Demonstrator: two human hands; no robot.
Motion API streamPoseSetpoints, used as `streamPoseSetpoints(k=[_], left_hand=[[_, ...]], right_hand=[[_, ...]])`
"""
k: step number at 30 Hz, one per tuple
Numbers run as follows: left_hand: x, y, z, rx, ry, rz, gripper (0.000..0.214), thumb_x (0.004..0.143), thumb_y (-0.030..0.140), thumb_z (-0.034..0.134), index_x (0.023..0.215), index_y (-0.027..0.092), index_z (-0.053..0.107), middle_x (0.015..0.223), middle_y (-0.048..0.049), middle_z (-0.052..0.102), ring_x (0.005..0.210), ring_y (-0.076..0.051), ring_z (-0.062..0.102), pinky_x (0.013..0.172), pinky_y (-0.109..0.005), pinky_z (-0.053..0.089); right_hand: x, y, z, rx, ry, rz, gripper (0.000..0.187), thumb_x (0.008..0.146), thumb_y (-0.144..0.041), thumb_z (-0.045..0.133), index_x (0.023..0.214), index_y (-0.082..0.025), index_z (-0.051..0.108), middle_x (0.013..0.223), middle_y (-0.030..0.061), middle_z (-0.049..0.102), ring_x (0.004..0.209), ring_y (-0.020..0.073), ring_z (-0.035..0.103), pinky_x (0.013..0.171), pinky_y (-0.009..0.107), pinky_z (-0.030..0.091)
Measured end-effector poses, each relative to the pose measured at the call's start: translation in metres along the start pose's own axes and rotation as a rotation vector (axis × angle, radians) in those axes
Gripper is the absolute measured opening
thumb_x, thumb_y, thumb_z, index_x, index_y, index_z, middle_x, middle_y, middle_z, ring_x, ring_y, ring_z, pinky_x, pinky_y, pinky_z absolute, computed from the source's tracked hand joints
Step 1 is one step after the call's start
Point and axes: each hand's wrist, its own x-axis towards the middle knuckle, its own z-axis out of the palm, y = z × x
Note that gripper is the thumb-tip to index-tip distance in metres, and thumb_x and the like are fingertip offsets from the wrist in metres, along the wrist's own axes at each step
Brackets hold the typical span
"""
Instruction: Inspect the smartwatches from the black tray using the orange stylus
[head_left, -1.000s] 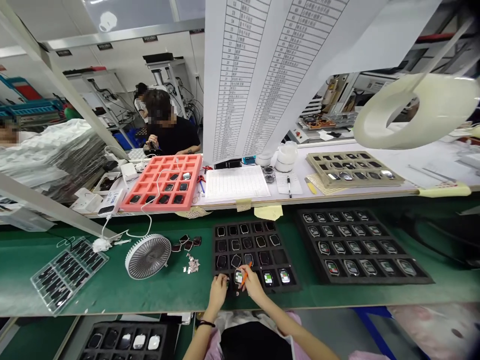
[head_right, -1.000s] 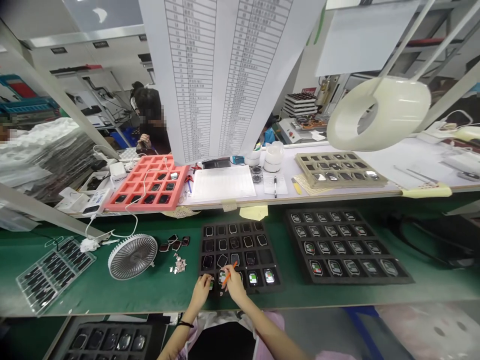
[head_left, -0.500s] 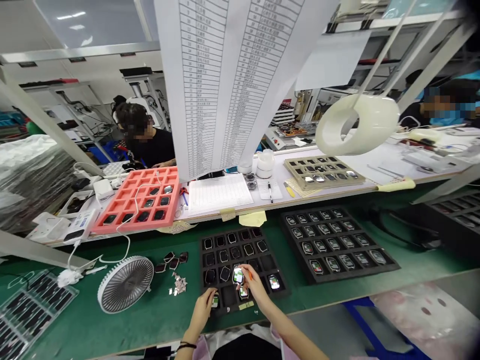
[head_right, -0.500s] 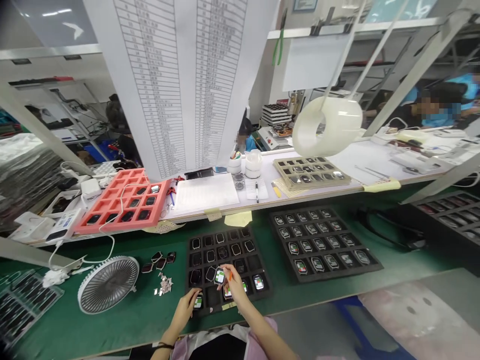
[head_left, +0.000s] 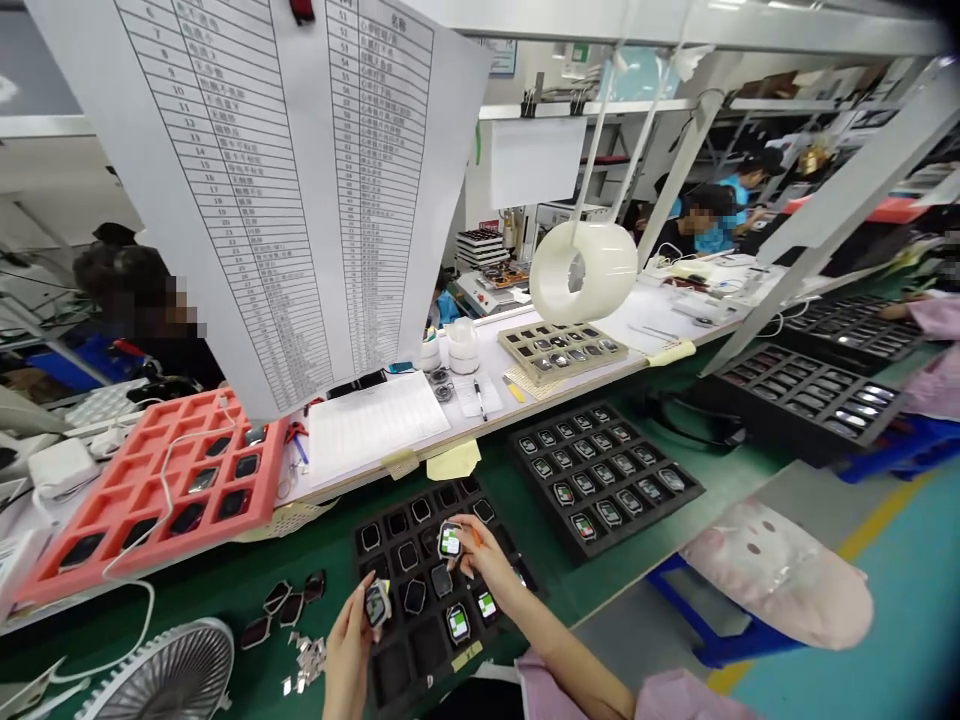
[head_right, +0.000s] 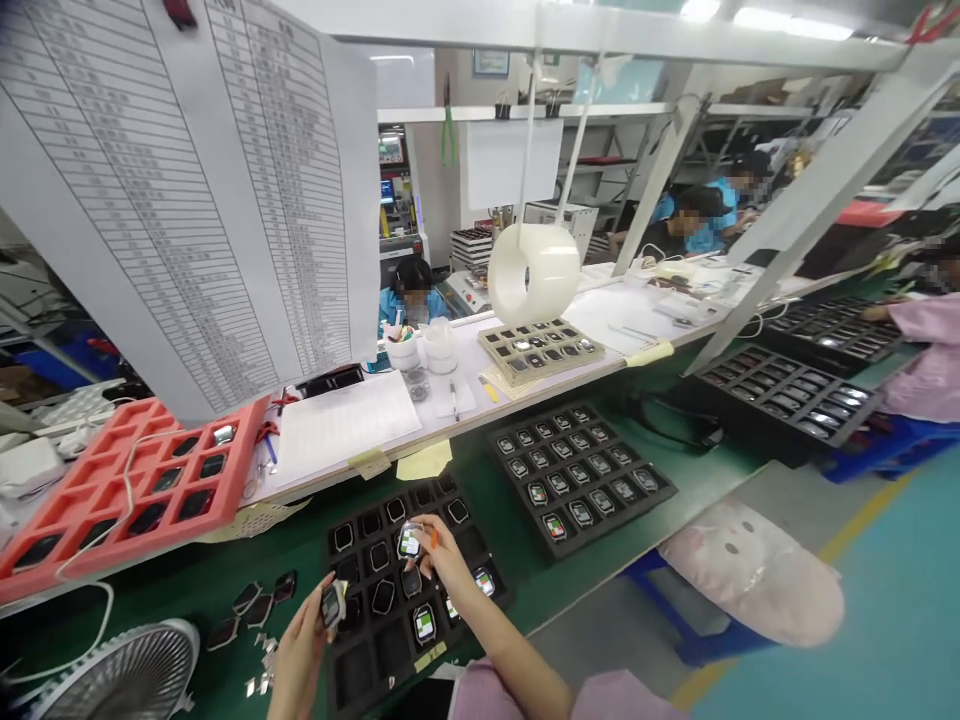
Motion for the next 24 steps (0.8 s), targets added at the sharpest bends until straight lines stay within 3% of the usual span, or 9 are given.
streamPoseSetpoints(k=[3, 5, 10, 17, 21, 24], left_hand=[[0.002, 0.053, 0.028, -0.323, -0.088, -0.024, 0.071, 0.058, 0.069, 0.071, 0.103, 0.014, 0.072, 0.094, -0.0111, 0.07, 0.062, -0.014, 0.058, 0.047, -0.021, 0.042], [-0.001, 0.085, 0.043, -0.419, -0.159, -0.011, 0.068, 0.061, 0.065, 0.072, 0.103, 0.011, 0.072, 0.092, -0.0127, 0.07, 0.061, -0.013, 0.057, 0.044, -0.019, 0.037], [-0.017, 0.136, 0.054, -0.36, -0.307, 0.1, 0.055, 0.072, 0.052, 0.071, 0.113, 0.016, 0.069, 0.104, -0.0131, 0.069, 0.073, -0.016, 0.061, 0.054, -0.022, 0.048], [-0.027, 0.136, 0.053, -0.292, -0.328, 0.247, 0.059, 0.068, 0.043, 0.076, 0.12, 0.019, 0.063, 0.109, -0.0124, 0.068, 0.083, -0.02, 0.064, 0.057, -0.024, 0.051], [-0.032, 0.138, 0.052, -0.299, -0.284, 0.23, 0.055, 0.069, 0.043, 0.075, 0.117, 0.017, 0.065, 0.108, -0.0125, 0.069, 0.083, -0.019, 0.063, 0.056, -0.023, 0.05], [-0.036, 0.14, 0.051, -0.328, -0.244, 0.174, 0.048, 0.076, 0.048, 0.068, 0.112, 0.016, 0.068, 0.104, -0.0116, 0.069, 0.072, -0.014, 0.059, 0.053, -0.022, 0.048]], right_hand=[[0.003, -0.033, 0.005, 0.014, -0.073, -0.071, 0.039, 0.072, -0.044, 0.071, 0.102, -0.022, 0.058, 0.09, 0.003, 0.062, 0.06, 0.0142, 0.065, 0.04, 0.019, 0.028], [0.002, -0.056, 0.008, 0.003, -0.124, -0.112, 0.042, 0.07, -0.039, 0.075, 0.105, -0.022, 0.057, 0.095, 0.0047, 0.063, 0.063, 0.0147, 0.065, 0.04, 0.019, 0.029], [-0.008, -0.096, 0.011, -0.085, -0.157, -0.14, 0.041, 0.073, -0.039, 0.075, 0.106, -0.023, 0.058, 0.096, 0.0039, 0.064, 0.062, 0.0123, 0.063, 0.043, 0.019, 0.032], [-0.027, -0.111, 0.014, -0.207, -0.123, -0.163, 0.036, 0.084, -0.053, 0.06, 0.097, -0.019, 0.062, 0.072, 0.0007, 0.061, 0.052, 0.013, 0.059, 0.04, 0.022, 0.029], [-0.034, -0.114, 0.016, -0.19, -0.174, -0.169, 0.038, 0.083, -0.052, 0.061, 0.104, -0.02, 0.06, 0.079, 0.0023, 0.063, 0.056, 0.0142, 0.061, 0.041, 0.022, 0.029], [-0.039, -0.116, 0.017, -0.191, -0.224, -0.18, 0.035, 0.084, -0.047, 0.063, 0.108, -0.022, 0.059, 0.088, 0.0032, 0.064, 0.06, 0.0138, 0.062, 0.043, 0.023, 0.033]])
